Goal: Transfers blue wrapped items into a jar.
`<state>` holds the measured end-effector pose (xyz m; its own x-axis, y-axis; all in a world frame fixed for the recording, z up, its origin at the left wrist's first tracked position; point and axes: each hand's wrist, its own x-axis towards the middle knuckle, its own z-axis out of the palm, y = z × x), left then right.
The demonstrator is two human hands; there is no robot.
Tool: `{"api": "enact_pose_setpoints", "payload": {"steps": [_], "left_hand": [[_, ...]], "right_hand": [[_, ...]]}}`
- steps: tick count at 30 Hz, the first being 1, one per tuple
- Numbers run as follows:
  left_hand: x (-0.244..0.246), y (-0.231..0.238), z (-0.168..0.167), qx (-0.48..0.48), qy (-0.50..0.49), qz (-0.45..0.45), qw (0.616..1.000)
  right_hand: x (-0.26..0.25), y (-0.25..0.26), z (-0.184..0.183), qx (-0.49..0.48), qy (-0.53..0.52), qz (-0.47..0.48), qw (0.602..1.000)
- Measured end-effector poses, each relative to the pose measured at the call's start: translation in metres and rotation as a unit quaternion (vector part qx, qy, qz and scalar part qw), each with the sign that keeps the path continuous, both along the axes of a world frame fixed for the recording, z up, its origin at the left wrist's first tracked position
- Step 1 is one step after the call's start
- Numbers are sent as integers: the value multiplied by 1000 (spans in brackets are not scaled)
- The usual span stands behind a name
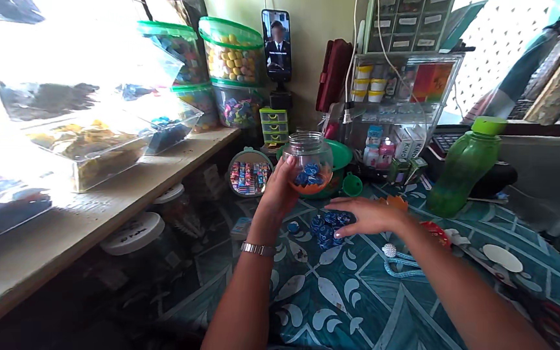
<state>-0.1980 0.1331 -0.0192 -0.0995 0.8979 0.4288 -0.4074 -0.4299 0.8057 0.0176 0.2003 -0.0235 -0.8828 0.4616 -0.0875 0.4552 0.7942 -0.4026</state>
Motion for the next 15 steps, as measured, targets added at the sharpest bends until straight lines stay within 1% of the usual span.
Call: {"api": "enact_pose_setpoints", "payload": {"steps": [3,7,10,15], "left_hand": [[7,-1,-1,-20,-41,-32,998],[14,-2,-3,-40,-61,-75,995],[16,-2,-5,-39,-54,-96,993],[16,-2,-9,-12,-16,-130,991]], "right_hand": [[-1,-3,-5,-1,8,0,1000],[4,-2,-7,12,21,-19,1000],[4,-2,-12,15,47,0,999],[1,-4,-18,13,62,13,998]]}}
